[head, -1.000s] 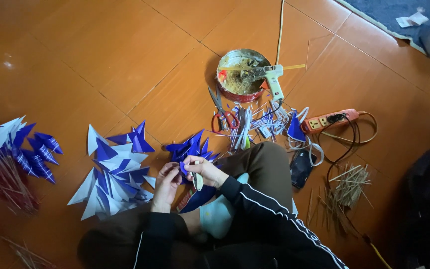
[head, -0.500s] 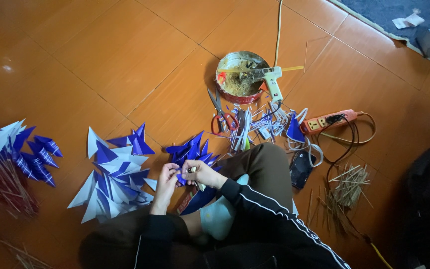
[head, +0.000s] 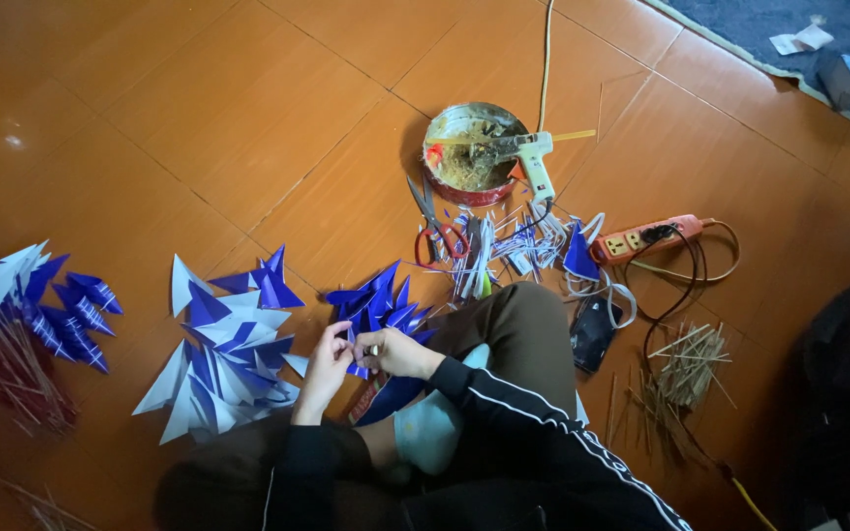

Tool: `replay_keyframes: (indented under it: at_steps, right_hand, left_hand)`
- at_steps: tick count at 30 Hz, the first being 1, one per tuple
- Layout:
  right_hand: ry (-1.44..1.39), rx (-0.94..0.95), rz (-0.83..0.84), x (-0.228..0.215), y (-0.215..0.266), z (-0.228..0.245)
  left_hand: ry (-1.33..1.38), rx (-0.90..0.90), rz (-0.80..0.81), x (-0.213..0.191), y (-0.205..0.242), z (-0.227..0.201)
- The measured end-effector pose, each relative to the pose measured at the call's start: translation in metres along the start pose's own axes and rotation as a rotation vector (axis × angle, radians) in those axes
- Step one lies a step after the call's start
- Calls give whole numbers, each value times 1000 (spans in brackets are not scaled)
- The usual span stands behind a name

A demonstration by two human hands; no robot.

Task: Assembling decorative paper arrows by folding and interlocking paper components

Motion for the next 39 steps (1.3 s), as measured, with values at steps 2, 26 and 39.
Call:
replay_keyframes:
  at_steps: [2, 26, 39]
  right_hand:
    - [2, 12, -34, -2, -3, 1]
    - [-200, -86, -365, -33, -1, 10]
    - [-884, 339, -165, -6, -24, -71]
  left_hand:
    - [7, 16, -24, -1, 1, -3]
    - [964, -425, -389, 42, 17, 67]
    - [473, -291, -552, -6, 17, 55]
Point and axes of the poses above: each hand's wrist, its own y-axis away from the middle knuckle, its own x-axis out of the palm, z = x × y, the point moved 9 cm from there along -y, towards the middle knuckle, and after that the axes turned 11 degrees about x, right-handed, at the moved point
